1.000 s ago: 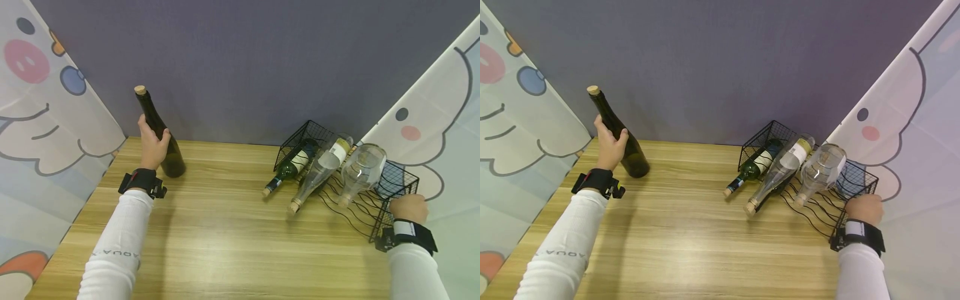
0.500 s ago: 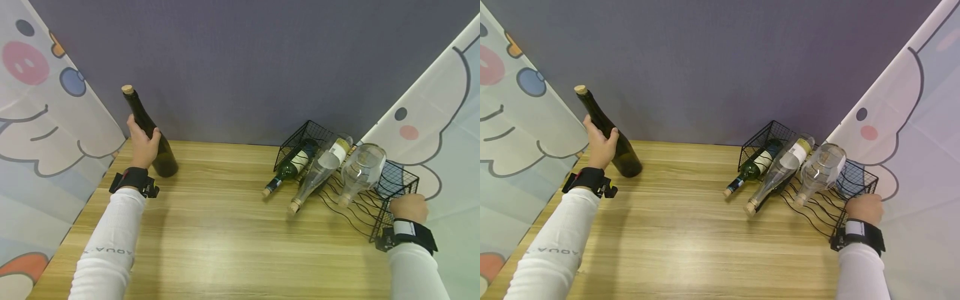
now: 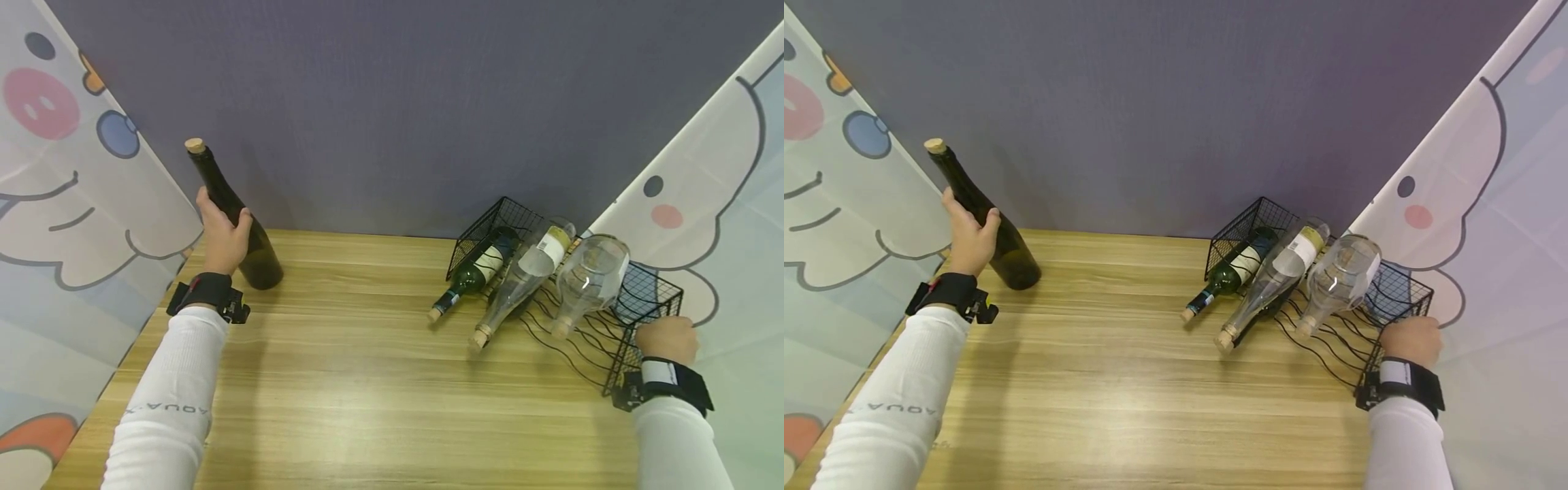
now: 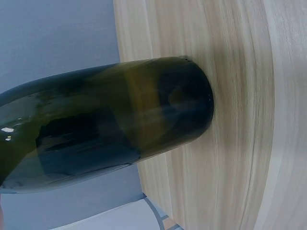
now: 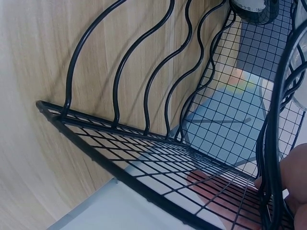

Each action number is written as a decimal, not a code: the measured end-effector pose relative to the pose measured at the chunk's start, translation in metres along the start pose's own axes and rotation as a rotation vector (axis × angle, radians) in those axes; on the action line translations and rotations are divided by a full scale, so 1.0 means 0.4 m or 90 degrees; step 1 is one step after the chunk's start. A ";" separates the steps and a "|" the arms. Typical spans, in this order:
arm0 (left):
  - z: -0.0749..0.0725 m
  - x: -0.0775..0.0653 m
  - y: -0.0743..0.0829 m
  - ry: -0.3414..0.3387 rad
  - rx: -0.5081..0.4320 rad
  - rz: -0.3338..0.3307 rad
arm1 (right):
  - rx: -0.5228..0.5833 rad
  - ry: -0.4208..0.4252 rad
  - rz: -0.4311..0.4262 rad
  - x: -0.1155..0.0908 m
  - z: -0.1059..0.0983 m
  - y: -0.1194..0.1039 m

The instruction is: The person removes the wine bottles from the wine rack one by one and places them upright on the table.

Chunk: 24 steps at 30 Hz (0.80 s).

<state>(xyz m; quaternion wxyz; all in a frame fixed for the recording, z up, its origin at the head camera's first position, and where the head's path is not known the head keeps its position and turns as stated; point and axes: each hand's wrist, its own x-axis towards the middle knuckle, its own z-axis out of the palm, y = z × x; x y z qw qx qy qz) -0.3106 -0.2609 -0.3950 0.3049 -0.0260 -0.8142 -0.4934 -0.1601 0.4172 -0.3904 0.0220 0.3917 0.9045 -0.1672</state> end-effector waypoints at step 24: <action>0.008 0.000 0.026 0.050 -0.094 -0.068 | 0.006 -0.005 0.021 0.014 0.006 0.002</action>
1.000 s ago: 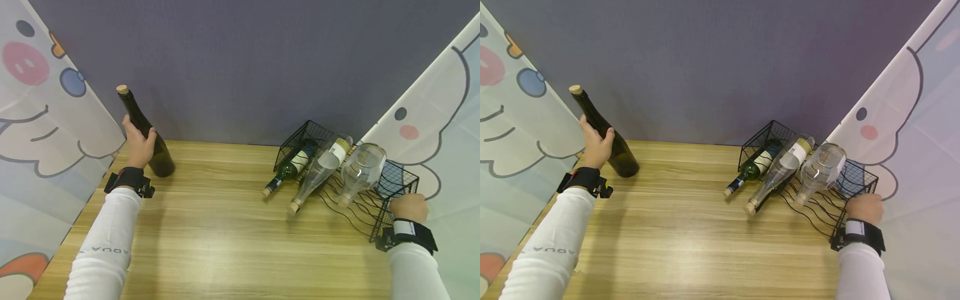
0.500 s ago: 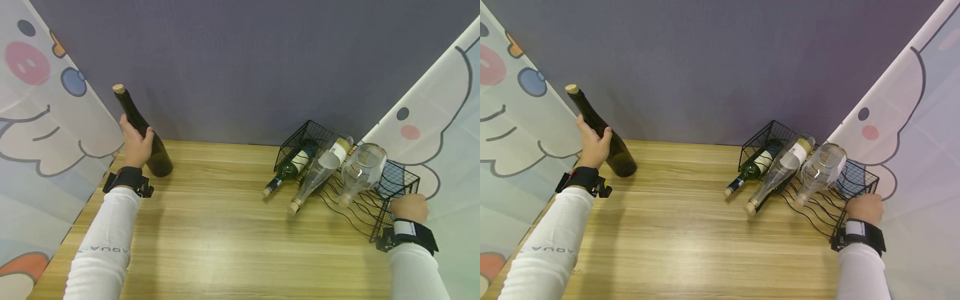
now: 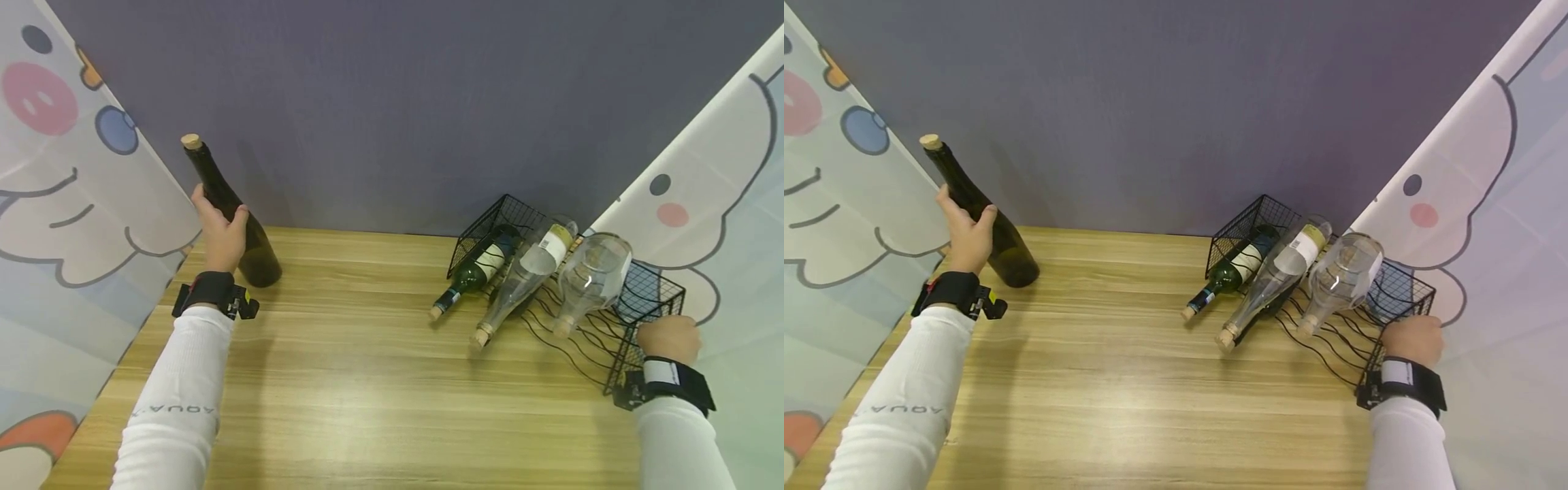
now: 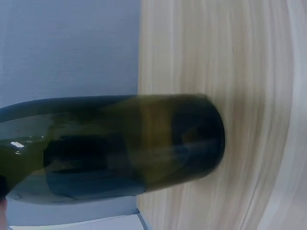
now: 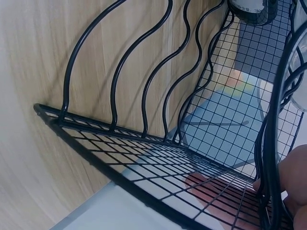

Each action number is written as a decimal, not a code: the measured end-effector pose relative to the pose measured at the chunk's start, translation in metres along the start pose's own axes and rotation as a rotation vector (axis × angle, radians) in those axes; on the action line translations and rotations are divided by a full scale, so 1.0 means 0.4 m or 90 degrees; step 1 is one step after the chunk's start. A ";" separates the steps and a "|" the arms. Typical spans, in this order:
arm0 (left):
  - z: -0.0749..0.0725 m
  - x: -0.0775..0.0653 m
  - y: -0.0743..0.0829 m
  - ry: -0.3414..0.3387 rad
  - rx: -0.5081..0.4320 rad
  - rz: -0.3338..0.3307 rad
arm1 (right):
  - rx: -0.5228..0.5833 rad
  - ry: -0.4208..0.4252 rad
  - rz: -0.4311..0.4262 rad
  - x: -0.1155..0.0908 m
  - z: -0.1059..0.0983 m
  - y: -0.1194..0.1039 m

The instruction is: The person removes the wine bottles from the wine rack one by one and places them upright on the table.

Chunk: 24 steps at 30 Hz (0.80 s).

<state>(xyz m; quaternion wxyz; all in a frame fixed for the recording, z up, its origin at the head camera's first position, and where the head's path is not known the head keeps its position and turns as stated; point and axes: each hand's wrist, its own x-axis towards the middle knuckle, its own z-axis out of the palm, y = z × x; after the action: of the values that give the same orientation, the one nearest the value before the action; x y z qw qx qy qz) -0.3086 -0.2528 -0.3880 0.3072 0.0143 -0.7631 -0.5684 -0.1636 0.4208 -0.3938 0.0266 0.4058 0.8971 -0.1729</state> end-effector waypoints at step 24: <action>0.104 -0.046 0.261 0.353 -0.106 0.267 | 0.015 0.002 -0.004 -0.002 0.004 -0.022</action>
<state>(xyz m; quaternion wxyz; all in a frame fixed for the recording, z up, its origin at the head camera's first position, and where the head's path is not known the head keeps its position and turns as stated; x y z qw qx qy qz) -0.2799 -0.1733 -0.3116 0.6128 -0.0143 -0.5883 -0.5275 -0.1695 0.4143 -0.3927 0.0195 0.4033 0.8964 -0.1830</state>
